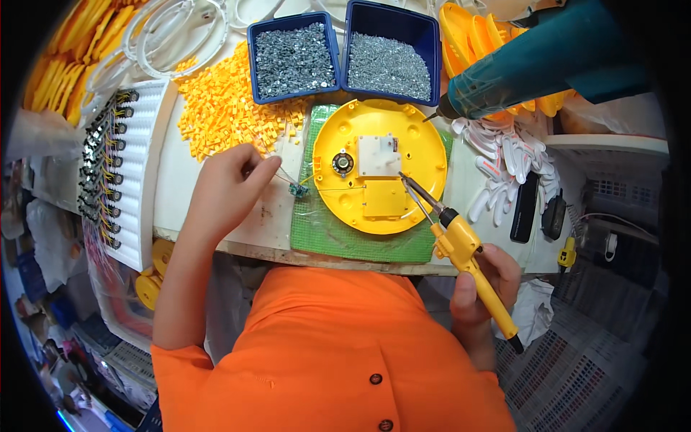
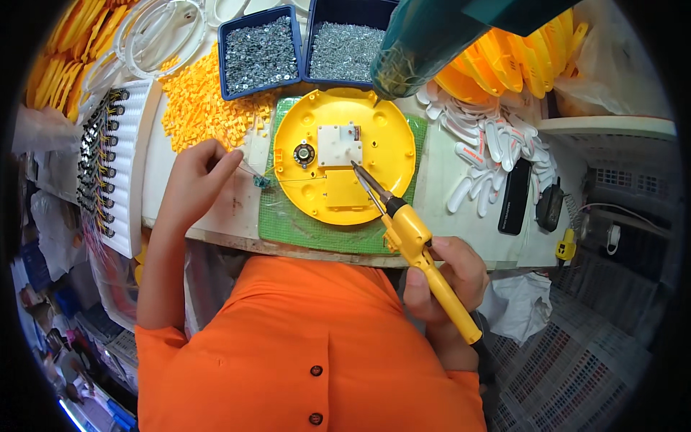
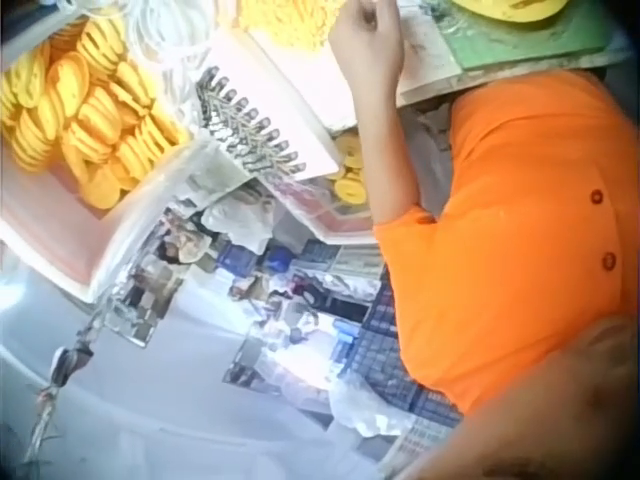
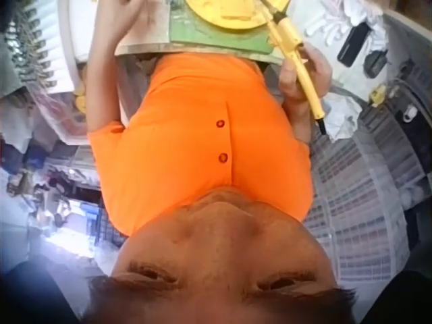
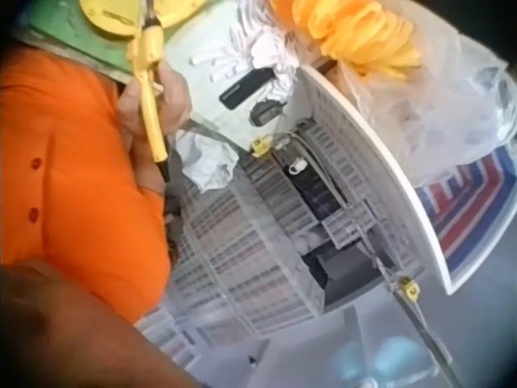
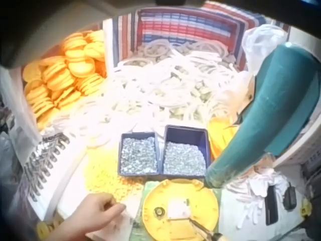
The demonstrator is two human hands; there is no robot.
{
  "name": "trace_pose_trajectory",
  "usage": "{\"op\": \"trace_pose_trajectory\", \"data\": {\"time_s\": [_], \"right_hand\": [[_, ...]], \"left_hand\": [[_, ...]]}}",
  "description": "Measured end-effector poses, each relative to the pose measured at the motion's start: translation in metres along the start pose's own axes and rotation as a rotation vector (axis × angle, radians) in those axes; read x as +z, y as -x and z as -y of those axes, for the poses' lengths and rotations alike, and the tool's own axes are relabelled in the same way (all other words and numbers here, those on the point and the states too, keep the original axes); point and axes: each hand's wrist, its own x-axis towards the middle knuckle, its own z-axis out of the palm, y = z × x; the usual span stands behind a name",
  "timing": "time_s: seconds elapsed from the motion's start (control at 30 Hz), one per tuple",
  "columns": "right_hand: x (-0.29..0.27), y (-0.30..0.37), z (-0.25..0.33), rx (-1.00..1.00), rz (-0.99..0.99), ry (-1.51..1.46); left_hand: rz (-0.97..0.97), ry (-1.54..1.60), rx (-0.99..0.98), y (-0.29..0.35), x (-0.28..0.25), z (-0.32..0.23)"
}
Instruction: Assembling electronic and mechanical parts into a yellow plastic housing using an electric screwdriver and a soldering iron.
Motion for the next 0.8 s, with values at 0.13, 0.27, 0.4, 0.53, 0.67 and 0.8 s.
{"op": "trace_pose_trajectory", "data": {"time_s": [0.13, 0.27, 0.4, 0.53, 0.67, 0.8], "right_hand": [[-0.001, -0.005, -0.003, 0.008, 0.052, 0.010], [-0.001, -0.007, -0.006, -0.090, 0.063, 0.005], [-0.005, -0.003, -0.007, -0.099, 0.042, 0.003], [-0.001, -0.001, -0.004, -0.075, -0.111, 0.067], [-0.004, 0.012, -0.002, 0.127, -0.191, -0.093], [-0.012, 0.028, -0.006, 0.231, -0.167, -0.138]], "left_hand": [[-0.172, -0.371, 0.045, 0.020, 0.005, -0.005], [-0.279, -0.518, 0.638, 0.015, 0.003, -0.022], [0.037, -0.662, 0.843, 0.000, -0.001, -0.019], [-0.006, -0.691, 0.906, 0.009, -0.005, -0.027], [-0.213, -0.795, 0.857, 0.036, -0.008, -0.031], [-0.218, -0.880, 0.731, 0.053, -0.028, -0.032]]}}
